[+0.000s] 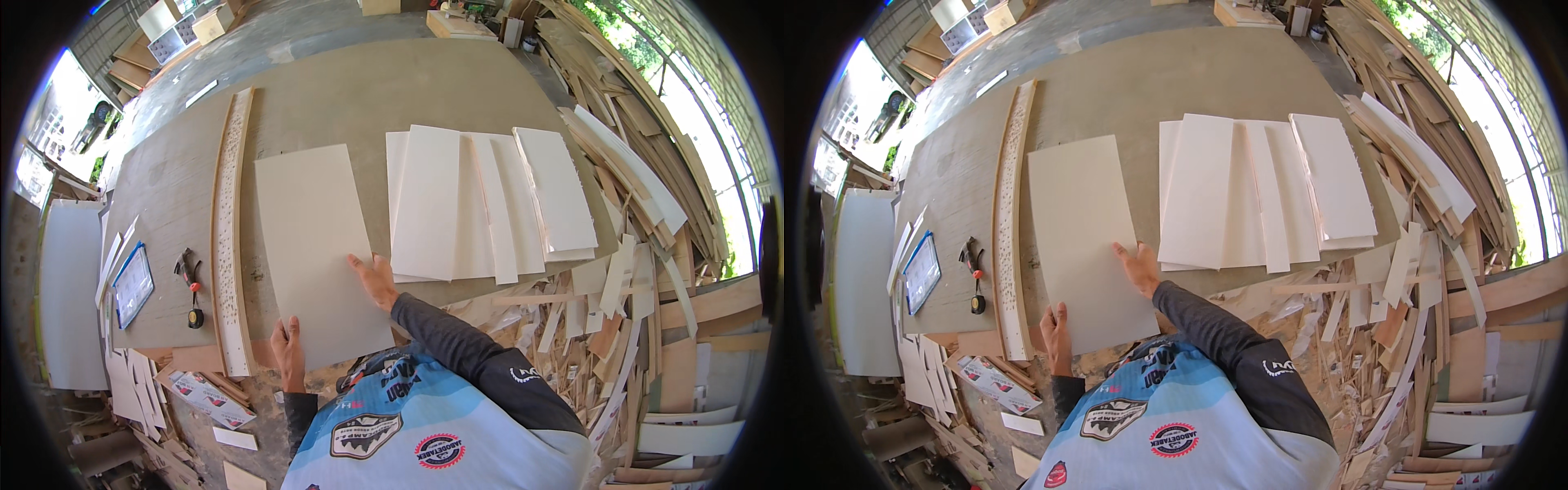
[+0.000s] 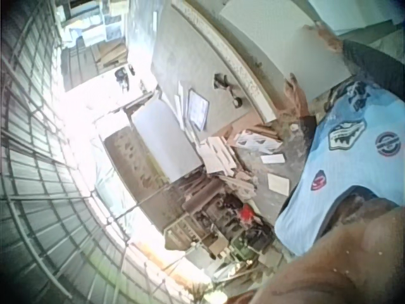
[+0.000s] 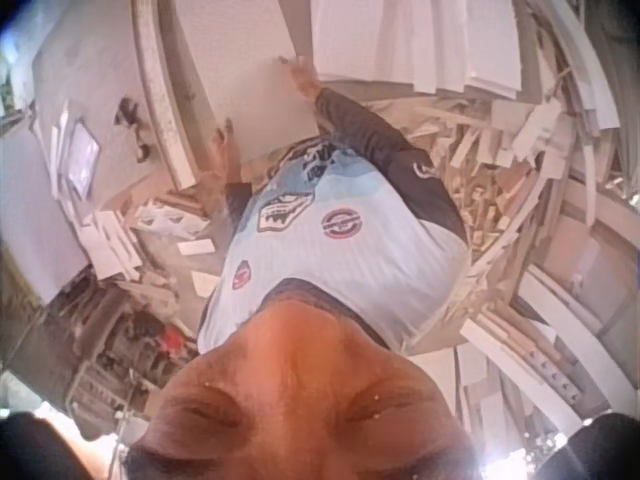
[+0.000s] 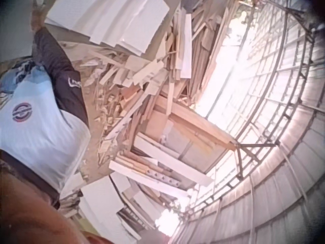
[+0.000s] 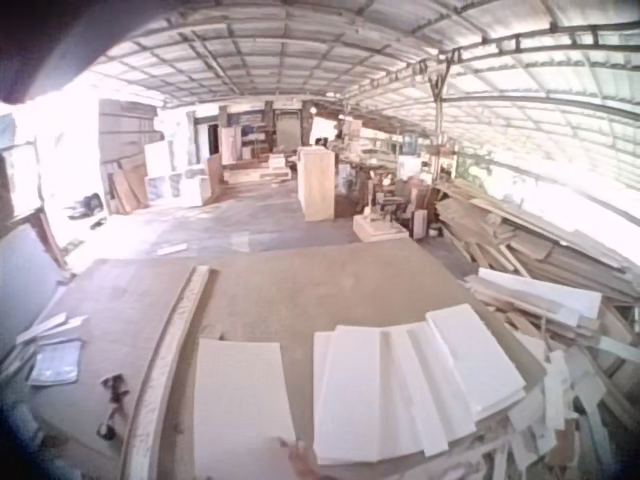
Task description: The person hammers a nail into a wooden board, uses a tape measure and pencil to mark another board, and then picks up and examines several rectangular white boards one by one.
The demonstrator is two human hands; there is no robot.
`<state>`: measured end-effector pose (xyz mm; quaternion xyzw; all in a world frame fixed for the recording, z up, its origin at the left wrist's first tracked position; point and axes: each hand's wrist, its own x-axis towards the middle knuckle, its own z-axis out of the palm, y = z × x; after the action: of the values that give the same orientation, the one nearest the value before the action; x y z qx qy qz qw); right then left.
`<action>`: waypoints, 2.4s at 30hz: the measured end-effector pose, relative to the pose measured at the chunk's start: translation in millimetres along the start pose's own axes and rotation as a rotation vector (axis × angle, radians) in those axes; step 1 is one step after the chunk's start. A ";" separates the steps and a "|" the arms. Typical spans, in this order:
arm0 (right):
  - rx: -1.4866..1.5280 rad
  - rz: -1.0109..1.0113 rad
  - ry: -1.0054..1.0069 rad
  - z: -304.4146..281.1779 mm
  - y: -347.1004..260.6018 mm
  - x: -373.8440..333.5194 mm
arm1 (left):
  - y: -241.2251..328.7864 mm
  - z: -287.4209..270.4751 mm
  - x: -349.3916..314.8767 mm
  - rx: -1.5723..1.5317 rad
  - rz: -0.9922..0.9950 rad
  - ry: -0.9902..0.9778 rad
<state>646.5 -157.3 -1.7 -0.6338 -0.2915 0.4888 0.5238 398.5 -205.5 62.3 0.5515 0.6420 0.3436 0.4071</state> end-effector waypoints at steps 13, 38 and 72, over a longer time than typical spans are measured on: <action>-1.119 0.180 0.764 -274.1 2.1 12.7 | -64.1 7.8 8.3 -0.211 -0.010 0.026; -0.841 0.051 0.859 -127.5 2.6 45.2 | -73.3 -48.7 -40.5 -0.266 -0.034 0.191; -1.001 0.096 0.879 -122.4 8.3 50.6 | -67.2 -34.7 -10.8 -0.197 0.054 0.128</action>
<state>776.3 -161.5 -28.7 -0.9530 -0.2140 0.0135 0.2142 339.1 -226.3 19.1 0.5029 0.6148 0.4502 0.4080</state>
